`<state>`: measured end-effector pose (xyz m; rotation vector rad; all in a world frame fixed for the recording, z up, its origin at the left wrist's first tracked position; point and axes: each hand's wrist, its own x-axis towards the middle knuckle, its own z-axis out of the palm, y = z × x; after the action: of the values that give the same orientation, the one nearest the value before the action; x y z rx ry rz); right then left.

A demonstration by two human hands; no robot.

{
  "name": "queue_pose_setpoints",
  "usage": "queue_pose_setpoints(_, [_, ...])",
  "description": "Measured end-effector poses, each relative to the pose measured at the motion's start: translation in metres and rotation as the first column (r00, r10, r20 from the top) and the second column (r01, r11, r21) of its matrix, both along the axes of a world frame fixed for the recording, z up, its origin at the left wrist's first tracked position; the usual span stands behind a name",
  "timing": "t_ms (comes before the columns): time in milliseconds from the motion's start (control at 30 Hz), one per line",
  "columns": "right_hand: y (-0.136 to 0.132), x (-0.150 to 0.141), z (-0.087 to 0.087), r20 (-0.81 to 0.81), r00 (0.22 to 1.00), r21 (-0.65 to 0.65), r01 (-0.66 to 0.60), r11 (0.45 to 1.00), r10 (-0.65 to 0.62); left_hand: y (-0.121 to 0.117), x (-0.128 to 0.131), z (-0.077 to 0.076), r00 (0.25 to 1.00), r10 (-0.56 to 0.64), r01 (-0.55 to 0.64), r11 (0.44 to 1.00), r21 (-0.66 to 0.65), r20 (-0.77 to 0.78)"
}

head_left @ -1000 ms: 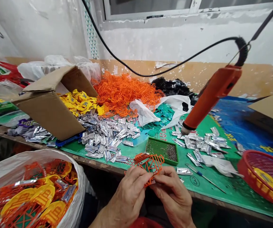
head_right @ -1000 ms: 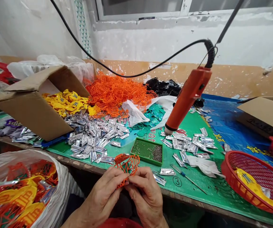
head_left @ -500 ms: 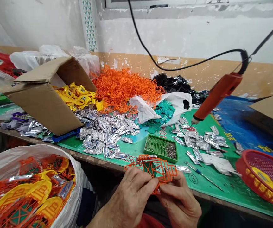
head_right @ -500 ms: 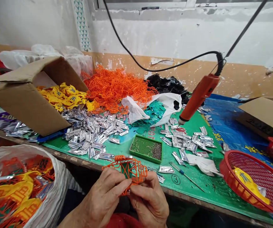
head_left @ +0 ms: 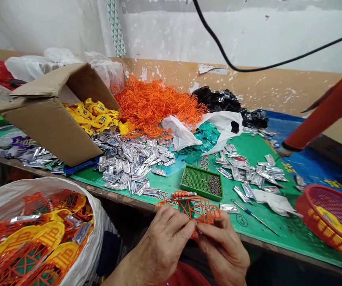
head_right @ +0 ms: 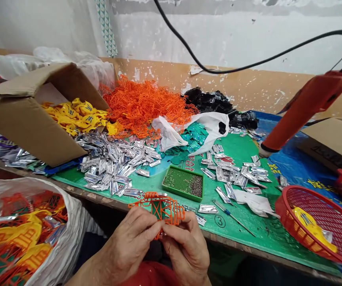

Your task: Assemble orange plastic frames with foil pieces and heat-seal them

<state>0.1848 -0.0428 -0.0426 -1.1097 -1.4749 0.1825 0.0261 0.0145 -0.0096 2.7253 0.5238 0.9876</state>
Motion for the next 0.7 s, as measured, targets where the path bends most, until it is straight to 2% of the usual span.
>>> queue_pose_setpoints(67, [-0.001, 0.001, -0.004, 0.185, 0.973, -0.015, 0.144, 0.990, -0.139, 0.001, 0.001, -0.002, 1.000, 0.008, -0.008, 1.000, -0.011, -0.026])
queue_pose_setpoints(133, [-0.002, 0.002, -0.006, 0.322, 0.908, 0.029, 0.272, 0.962, -0.267, 0.002, 0.002, -0.004, 0.999, 0.015, -0.015, 1.000, -0.007, -0.040])
queue_pose_setpoints(267, [-0.004, 0.001, -0.002, 0.501, 0.761, 0.157, 0.388, 0.908, -0.412, 0.003, 0.004, -0.003, 0.996, 0.032, -0.031, 0.999, 0.016, -0.087])
queue_pose_setpoints(333, [-0.006, -0.001, 0.001, 0.524, 0.727, 0.168, 0.424, 0.890, -0.444, 0.003, 0.005, 0.000, 0.995, 0.028, -0.026, 0.999, 0.020, -0.098])
queue_pose_setpoints(467, [-0.012, -0.007, 0.003, 0.486, 0.710, 0.146, 0.508, 0.849, -0.509, 0.003, 0.007, 0.004, 0.990, 0.012, -0.009, 1.000, 0.022, -0.140])
queue_pose_setpoints(533, [-0.013, -0.007, 0.003, 0.484, 0.714, 0.143, 0.507, 0.850, -0.506, 0.003, 0.008, 0.004, 0.987, 0.009, -0.005, 1.000, 0.027, -0.160])
queue_pose_setpoints(700, [-0.010, 0.002, 0.005, 0.552, 0.760, 0.147, 0.318, 0.937, -0.344, 0.003, 0.010, -0.004, 0.989, -0.007, 0.002, 0.999, -0.036, -0.148])
